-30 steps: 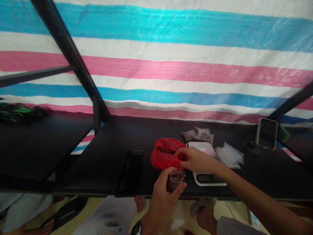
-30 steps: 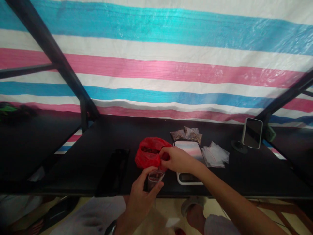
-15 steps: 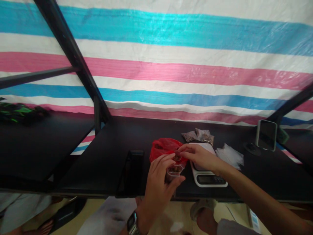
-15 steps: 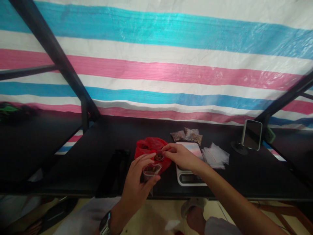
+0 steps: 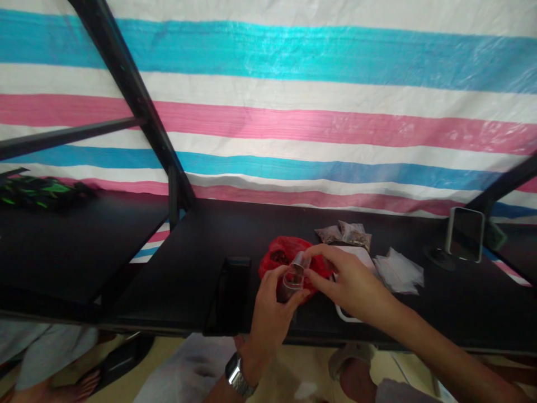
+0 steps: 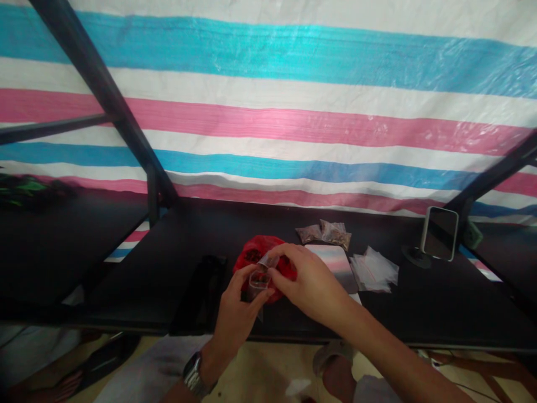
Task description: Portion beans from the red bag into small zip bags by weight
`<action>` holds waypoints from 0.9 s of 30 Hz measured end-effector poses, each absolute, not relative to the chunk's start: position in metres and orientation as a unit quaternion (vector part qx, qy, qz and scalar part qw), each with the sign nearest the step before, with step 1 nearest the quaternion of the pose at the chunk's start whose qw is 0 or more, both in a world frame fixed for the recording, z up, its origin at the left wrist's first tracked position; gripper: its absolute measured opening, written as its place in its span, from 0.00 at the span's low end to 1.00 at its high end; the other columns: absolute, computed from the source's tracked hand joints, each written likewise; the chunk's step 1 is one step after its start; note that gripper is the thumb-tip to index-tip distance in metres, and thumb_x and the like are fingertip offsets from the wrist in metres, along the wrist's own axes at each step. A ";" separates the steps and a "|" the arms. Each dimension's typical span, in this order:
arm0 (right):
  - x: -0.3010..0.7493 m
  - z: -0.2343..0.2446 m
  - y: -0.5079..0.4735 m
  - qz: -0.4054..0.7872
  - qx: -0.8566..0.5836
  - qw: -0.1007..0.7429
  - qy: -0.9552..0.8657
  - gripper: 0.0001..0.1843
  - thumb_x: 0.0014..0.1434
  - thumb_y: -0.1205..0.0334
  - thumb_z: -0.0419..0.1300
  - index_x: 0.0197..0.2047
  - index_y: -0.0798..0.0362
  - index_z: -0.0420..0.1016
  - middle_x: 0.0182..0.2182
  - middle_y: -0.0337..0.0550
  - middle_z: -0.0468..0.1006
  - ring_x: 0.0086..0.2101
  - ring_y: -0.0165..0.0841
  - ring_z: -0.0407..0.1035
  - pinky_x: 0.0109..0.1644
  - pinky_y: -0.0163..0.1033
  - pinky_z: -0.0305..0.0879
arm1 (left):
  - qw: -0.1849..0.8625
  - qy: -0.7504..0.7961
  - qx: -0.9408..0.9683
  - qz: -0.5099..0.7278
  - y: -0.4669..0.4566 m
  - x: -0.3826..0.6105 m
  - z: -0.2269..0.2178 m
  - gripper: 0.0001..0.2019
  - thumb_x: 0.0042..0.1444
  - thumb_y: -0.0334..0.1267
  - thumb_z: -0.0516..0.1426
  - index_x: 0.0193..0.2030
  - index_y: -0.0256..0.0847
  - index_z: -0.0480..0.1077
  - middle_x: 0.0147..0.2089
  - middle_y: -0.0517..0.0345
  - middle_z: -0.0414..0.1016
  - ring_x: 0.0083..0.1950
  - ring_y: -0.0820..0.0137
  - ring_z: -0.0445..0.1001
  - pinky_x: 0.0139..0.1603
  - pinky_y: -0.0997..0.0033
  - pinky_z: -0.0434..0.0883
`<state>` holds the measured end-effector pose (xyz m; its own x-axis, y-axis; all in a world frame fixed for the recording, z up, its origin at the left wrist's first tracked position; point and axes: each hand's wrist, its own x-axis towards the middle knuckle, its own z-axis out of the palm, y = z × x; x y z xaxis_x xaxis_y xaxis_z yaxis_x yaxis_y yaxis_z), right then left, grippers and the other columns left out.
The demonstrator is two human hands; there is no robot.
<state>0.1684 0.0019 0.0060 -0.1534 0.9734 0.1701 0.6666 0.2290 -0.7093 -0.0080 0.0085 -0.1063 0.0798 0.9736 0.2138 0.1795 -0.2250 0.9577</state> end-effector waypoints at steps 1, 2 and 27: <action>0.165 0.006 -0.002 0.220 -0.565 0.302 -0.736 0.11 0.64 0.66 0.64 0.49 0.46 0.80 0.49 0.42 0.85 0.50 0.40 0.77 0.60 0.46 0.71 | 0.409 0.469 0.609 0.492 0.008 -0.008 -0.106 0.16 0.57 0.38 0.69 0.53 0.45 0.78 0.51 0.54 0.83 0.51 0.61 0.81 0.53 0.61 0.77; 0.163 0.007 -0.005 0.197 -0.558 0.292 -0.751 0.13 0.64 0.67 0.65 0.50 0.46 0.80 0.51 0.42 0.85 0.52 0.41 0.77 0.62 0.47 0.71 | 0.412 0.465 0.608 0.494 0.008 -0.009 -0.106 0.17 0.58 0.38 0.68 0.53 0.45 0.78 0.52 0.54 0.83 0.51 0.61 0.81 0.54 0.62 0.77; 0.155 -0.035 0.029 0.161 -0.621 0.104 -0.760 0.11 0.68 0.67 0.63 0.53 0.52 0.80 0.52 0.49 0.84 0.53 0.44 0.76 0.58 0.45 0.67 | 0.333 0.455 0.702 0.434 0.011 -0.035 -0.117 0.19 0.68 0.54 0.61 0.57 0.44 0.75 0.55 0.47 0.80 0.56 0.56 0.79 0.59 0.52 0.76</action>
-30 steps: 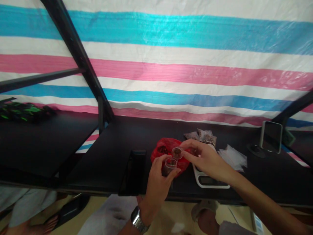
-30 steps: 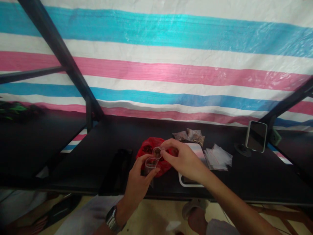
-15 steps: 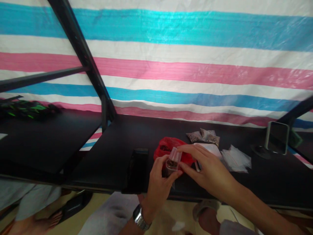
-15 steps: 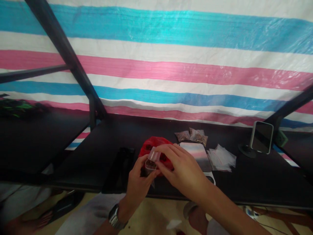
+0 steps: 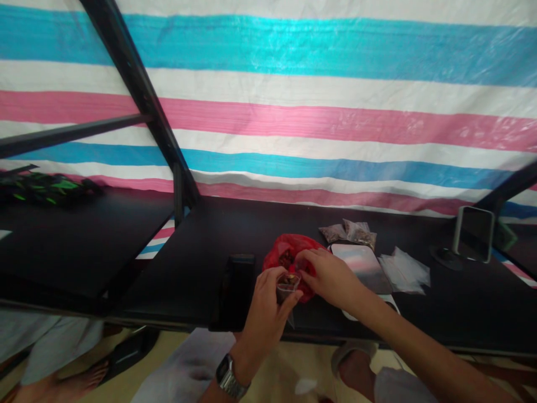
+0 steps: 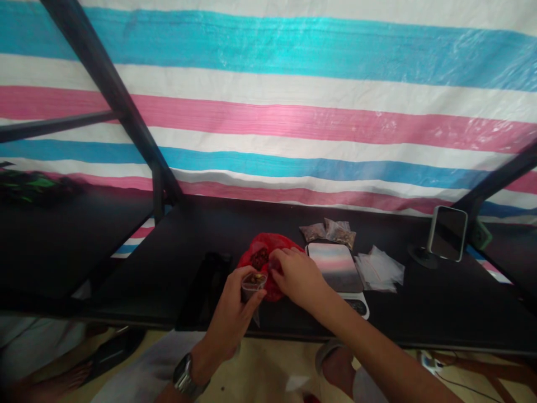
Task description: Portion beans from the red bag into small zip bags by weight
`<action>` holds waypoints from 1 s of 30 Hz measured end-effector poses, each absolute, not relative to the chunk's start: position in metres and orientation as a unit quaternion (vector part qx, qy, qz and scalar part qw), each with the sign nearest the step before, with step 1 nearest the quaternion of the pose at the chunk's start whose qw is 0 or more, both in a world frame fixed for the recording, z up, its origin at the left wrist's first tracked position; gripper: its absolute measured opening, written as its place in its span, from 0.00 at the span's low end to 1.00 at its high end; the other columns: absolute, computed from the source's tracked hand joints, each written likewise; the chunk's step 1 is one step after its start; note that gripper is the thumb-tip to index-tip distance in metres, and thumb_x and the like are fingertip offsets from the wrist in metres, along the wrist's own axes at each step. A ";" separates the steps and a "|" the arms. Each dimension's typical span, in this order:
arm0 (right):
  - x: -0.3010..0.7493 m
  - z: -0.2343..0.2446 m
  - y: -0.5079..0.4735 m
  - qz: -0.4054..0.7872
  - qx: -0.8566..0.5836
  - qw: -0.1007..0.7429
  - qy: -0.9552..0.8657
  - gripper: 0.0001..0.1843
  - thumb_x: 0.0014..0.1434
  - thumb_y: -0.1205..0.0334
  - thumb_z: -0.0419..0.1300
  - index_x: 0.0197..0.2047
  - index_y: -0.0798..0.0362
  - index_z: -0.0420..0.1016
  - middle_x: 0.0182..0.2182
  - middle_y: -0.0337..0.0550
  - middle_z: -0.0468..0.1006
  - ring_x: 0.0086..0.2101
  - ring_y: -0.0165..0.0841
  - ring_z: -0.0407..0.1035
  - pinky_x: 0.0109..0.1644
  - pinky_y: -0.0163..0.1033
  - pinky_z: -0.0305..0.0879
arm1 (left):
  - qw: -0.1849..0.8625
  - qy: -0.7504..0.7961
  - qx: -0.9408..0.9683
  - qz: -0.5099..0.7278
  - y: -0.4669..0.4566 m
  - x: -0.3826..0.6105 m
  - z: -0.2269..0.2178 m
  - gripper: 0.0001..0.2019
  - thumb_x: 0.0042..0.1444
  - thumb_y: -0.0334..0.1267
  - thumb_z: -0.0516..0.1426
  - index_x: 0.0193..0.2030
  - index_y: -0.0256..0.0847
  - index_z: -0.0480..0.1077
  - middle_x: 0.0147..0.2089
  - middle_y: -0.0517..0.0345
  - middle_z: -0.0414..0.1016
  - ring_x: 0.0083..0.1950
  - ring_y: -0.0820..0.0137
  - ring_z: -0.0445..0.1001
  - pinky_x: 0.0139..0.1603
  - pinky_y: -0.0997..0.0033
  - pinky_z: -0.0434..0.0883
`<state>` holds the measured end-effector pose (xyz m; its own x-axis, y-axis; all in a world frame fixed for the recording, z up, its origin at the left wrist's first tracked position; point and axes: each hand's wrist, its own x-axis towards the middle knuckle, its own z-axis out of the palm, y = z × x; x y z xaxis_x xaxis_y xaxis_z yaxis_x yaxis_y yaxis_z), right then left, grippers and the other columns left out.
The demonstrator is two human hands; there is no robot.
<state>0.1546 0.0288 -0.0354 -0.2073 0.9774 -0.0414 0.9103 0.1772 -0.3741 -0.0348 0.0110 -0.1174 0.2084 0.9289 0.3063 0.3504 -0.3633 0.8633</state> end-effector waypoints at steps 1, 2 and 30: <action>0.154 -0.036 0.032 0.161 -0.627 0.105 -0.755 0.11 0.68 0.66 0.63 0.53 0.52 0.80 0.52 0.49 0.84 0.53 0.44 0.76 0.57 0.45 0.68 | 0.338 0.461 0.696 0.434 0.010 -0.036 -0.119 0.19 0.68 0.53 0.61 0.56 0.44 0.75 0.54 0.47 0.80 0.54 0.57 0.79 0.58 0.53 0.77; 0.154 -0.036 0.036 0.157 -0.636 0.104 -0.748 0.11 0.68 0.65 0.63 0.53 0.52 0.79 0.51 0.49 0.84 0.52 0.44 0.76 0.56 0.45 0.68 | 0.342 0.466 0.690 0.434 0.010 -0.037 -0.120 0.18 0.68 0.53 0.61 0.56 0.43 0.75 0.53 0.47 0.80 0.53 0.57 0.79 0.58 0.53 0.77; 0.139 -0.039 0.045 0.207 -0.623 0.171 -0.735 0.15 0.63 0.66 0.67 0.54 0.53 0.80 0.48 0.49 0.86 0.50 0.43 0.79 0.52 0.43 0.69 | 0.445 0.449 0.459 0.625 0.013 -0.033 -0.119 0.28 0.62 0.68 0.60 0.49 0.43 0.69 0.38 0.59 0.78 0.36 0.69 0.79 0.40 0.70 0.77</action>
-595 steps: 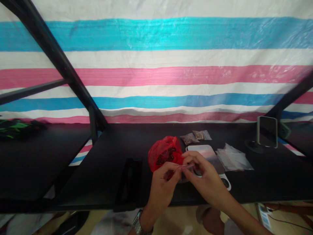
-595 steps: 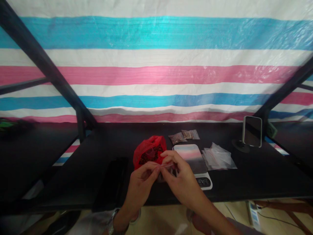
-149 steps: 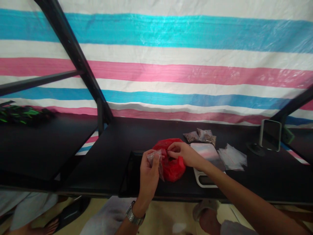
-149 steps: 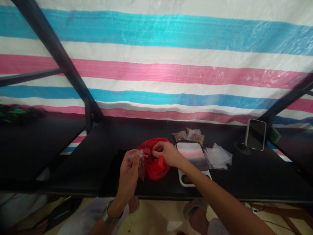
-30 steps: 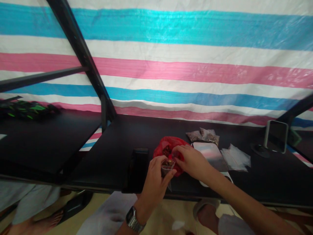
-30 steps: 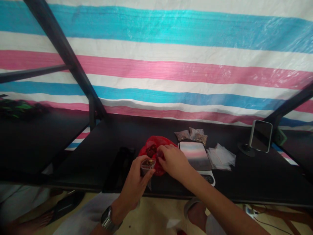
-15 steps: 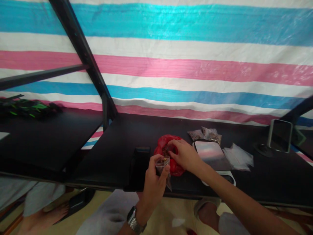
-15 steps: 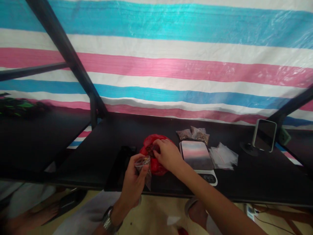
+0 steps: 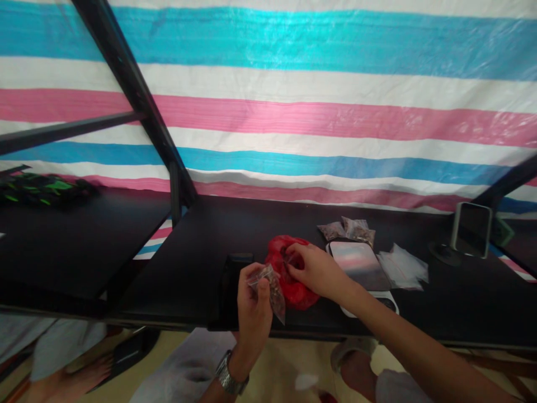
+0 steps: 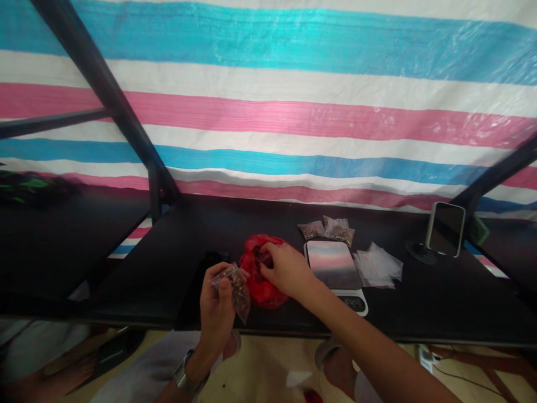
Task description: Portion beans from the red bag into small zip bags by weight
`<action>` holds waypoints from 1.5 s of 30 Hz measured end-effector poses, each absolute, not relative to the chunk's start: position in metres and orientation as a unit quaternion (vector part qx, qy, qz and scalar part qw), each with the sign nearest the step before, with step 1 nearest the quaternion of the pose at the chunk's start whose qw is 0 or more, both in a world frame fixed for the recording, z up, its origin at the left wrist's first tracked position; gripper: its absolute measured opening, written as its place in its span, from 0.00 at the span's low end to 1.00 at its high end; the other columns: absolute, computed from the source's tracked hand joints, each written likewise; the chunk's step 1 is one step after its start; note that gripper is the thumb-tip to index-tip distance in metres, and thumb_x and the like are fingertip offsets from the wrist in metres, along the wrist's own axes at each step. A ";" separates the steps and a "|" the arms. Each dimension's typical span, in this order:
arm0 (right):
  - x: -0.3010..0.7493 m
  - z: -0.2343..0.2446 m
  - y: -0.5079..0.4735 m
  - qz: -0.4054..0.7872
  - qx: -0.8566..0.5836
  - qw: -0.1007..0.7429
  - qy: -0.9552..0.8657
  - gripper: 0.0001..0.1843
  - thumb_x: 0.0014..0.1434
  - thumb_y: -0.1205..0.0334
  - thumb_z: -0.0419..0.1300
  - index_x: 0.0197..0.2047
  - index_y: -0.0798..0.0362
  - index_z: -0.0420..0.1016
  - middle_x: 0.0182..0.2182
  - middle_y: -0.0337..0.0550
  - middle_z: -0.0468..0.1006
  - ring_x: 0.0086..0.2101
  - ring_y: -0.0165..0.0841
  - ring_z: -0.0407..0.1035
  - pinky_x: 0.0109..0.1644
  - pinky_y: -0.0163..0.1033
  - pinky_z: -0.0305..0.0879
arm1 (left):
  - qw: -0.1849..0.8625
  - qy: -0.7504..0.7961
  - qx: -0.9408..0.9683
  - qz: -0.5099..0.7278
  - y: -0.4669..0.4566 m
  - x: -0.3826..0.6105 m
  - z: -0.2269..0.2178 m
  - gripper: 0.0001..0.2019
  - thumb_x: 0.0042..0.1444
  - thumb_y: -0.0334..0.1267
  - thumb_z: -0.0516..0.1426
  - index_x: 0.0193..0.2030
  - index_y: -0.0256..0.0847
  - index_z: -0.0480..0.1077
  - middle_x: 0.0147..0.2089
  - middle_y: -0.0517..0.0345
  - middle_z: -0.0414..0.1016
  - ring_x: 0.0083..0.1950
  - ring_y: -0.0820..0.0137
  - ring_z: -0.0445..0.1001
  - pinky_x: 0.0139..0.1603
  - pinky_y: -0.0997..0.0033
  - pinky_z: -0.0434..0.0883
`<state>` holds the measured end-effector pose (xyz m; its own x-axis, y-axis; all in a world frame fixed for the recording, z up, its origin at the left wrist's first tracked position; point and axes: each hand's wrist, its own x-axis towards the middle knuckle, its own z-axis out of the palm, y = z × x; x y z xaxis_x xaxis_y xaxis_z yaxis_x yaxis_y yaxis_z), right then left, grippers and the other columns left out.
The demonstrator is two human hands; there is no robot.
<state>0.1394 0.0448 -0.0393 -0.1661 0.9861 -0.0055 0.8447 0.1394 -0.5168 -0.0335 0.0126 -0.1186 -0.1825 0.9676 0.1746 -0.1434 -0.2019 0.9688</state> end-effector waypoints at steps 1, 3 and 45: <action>0.140 -0.039 0.045 0.187 -0.628 0.162 -0.738 0.16 0.63 0.67 0.66 0.54 0.54 0.80 0.50 0.51 0.85 0.51 0.45 0.78 0.54 0.44 0.69 | 0.442 0.452 0.456 0.626 0.013 -0.033 -0.120 0.28 0.62 0.68 0.61 0.50 0.43 0.69 0.39 0.58 0.78 0.37 0.69 0.79 0.41 0.70 0.77; 0.140 -0.041 0.045 0.196 -0.631 0.161 -0.733 0.15 0.63 0.67 0.66 0.53 0.54 0.80 0.48 0.51 0.86 0.50 0.44 0.79 0.52 0.43 0.69 | 0.443 0.459 0.449 0.626 0.013 -0.032 -0.123 0.29 0.61 0.68 0.61 0.50 0.43 0.69 0.40 0.57 0.78 0.38 0.69 0.79 0.42 0.69 0.76; 0.158 0.013 -0.008 0.148 -0.555 0.360 -0.735 0.15 0.65 0.66 0.65 0.54 0.45 0.80 0.48 0.41 0.86 0.46 0.39 0.78 0.55 0.45 0.73 | 0.366 0.397 0.657 0.527 0.015 -0.028 -0.099 0.22 0.61 0.56 0.68 0.55 0.47 0.79 0.49 0.54 0.80 0.49 0.62 0.79 0.52 0.64 0.75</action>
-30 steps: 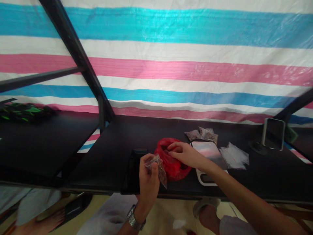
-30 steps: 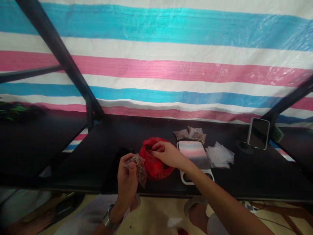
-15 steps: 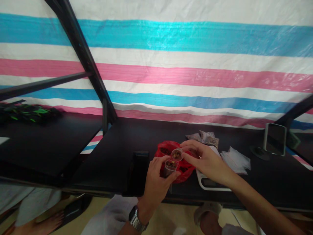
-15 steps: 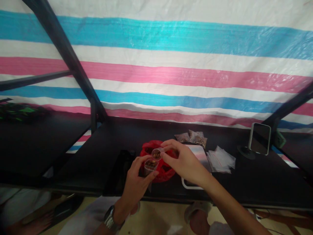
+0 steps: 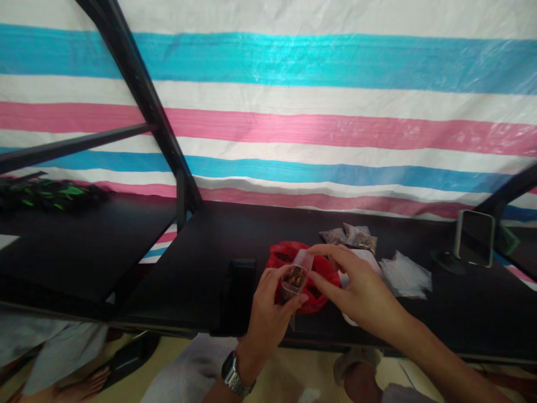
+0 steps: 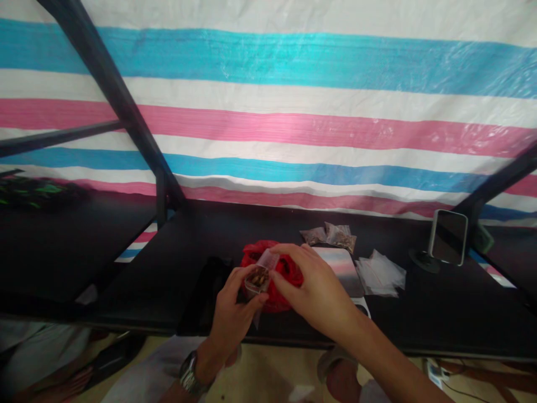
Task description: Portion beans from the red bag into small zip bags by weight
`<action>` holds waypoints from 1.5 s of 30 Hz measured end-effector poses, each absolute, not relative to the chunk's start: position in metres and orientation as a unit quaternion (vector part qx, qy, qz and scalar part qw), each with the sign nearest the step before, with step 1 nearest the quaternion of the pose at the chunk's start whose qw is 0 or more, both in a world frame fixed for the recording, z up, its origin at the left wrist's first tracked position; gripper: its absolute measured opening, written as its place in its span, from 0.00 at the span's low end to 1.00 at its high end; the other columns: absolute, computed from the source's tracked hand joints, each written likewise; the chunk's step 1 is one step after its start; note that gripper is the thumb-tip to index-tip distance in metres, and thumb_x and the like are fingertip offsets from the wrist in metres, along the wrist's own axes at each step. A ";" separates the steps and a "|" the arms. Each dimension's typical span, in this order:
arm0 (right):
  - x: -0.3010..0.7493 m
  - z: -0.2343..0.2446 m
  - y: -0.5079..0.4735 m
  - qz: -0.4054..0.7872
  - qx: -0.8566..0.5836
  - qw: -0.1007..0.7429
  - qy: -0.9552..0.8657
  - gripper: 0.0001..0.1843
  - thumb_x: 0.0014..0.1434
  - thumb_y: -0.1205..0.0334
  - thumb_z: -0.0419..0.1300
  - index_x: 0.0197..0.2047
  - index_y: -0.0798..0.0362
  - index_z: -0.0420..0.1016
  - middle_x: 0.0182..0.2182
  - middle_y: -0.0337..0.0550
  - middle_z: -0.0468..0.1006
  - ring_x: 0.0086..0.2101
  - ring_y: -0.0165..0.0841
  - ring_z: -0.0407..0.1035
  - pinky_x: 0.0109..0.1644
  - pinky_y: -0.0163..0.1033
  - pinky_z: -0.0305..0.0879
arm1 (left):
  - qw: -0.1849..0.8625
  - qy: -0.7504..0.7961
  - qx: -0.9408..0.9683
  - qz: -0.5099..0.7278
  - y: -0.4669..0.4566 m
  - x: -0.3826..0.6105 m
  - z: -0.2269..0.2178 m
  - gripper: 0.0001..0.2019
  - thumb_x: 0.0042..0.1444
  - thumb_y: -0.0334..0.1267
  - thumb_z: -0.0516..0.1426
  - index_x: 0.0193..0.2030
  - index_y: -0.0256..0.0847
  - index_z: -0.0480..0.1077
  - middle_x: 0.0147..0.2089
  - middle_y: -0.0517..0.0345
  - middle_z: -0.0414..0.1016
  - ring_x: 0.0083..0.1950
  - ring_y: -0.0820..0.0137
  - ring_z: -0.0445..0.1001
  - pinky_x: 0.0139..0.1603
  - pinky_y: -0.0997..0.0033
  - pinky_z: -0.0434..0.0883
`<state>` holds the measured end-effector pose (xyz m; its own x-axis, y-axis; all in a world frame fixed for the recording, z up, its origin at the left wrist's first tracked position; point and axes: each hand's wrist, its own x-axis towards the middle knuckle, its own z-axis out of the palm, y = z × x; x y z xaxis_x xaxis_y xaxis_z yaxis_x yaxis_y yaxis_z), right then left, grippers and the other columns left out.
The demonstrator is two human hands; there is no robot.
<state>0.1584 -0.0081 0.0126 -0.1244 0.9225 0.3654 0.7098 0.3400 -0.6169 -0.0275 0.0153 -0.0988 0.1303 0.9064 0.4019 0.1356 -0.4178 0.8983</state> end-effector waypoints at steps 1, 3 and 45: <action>0.159 0.012 -0.006 0.154 -0.566 0.370 -0.720 0.14 0.65 0.65 0.64 0.53 0.46 0.80 0.47 0.42 0.86 0.46 0.39 0.78 0.55 0.45 0.73 | 0.365 0.388 0.660 0.529 0.015 -0.029 -0.098 0.23 0.61 0.58 0.67 0.56 0.47 0.79 0.50 0.54 0.80 0.50 0.62 0.79 0.52 0.64 0.76; 0.162 0.006 0.000 0.173 -0.584 0.387 -0.692 0.12 0.66 0.63 0.63 0.52 0.48 0.80 0.47 0.43 0.86 0.46 0.39 0.79 0.56 0.45 0.72 | 0.358 0.378 0.667 0.533 0.015 -0.032 -0.097 0.24 0.62 0.60 0.65 0.57 0.47 0.78 0.51 0.53 0.80 0.50 0.61 0.79 0.53 0.64 0.76; 0.159 -0.018 -0.007 0.305 -0.536 0.461 -0.638 0.15 0.66 0.58 0.62 0.54 0.45 0.82 0.46 0.43 0.84 0.40 0.36 0.76 0.50 0.43 0.75 | 0.507 0.272 0.662 0.479 0.021 -0.009 -0.084 0.47 0.68 0.63 0.57 0.84 0.51 0.39 0.77 0.42 0.64 0.76 0.56 0.67 0.76 0.54 0.66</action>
